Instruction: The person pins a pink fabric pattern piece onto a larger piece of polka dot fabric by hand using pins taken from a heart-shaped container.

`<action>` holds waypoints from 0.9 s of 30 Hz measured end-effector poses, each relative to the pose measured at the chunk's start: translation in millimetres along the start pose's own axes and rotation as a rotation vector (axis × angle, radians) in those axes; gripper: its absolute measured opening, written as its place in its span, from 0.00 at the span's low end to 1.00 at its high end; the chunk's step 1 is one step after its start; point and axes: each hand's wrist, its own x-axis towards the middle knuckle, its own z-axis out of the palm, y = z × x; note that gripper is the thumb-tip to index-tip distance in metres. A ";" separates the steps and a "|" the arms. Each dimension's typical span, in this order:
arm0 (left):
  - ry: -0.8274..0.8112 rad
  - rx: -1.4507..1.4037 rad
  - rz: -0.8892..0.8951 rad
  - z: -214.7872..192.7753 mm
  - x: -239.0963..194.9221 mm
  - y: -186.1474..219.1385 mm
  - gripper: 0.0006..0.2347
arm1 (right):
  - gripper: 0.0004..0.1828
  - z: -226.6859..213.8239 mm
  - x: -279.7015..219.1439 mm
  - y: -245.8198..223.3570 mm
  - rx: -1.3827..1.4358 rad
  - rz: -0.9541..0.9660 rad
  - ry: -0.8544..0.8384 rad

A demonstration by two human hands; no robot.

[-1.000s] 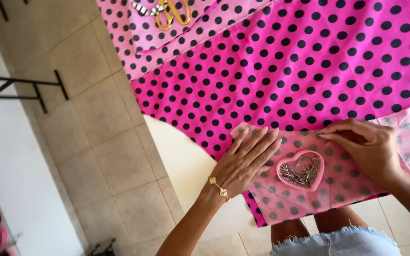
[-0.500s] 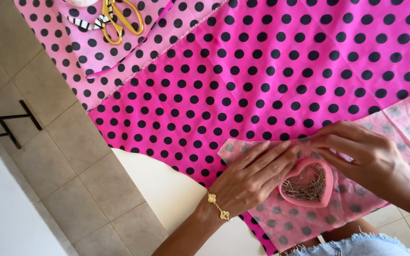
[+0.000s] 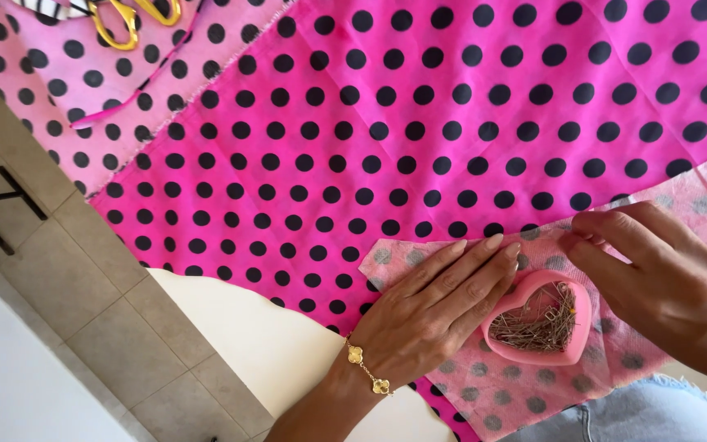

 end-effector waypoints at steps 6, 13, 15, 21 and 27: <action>-0.012 0.018 -0.013 -0.5 0.9 0.7 0.16 | 0.05 -4.0 3.6 -9.7 -0.062 0.027 -0.022; -0.045 0.004 -0.015 0.4 -0.5 0.8 0.17 | 0.06 -8.2 4.3 -12.2 0.015 0.083 -0.048; -0.043 0.006 -0.013 -0.3 0.0 0.6 0.17 | 0.03 -11.7 12.8 -15.3 0.002 0.046 -0.036; -0.025 0.018 -0.009 -1.6 0.9 1.0 0.16 | 0.08 -12.1 15.6 -2.6 -0.030 -0.081 -0.055; 0.068 -0.047 -0.028 -1.6 5.1 2.6 0.13 | 0.07 -4.8 16.4 -5.7 0.329 0.213 -0.001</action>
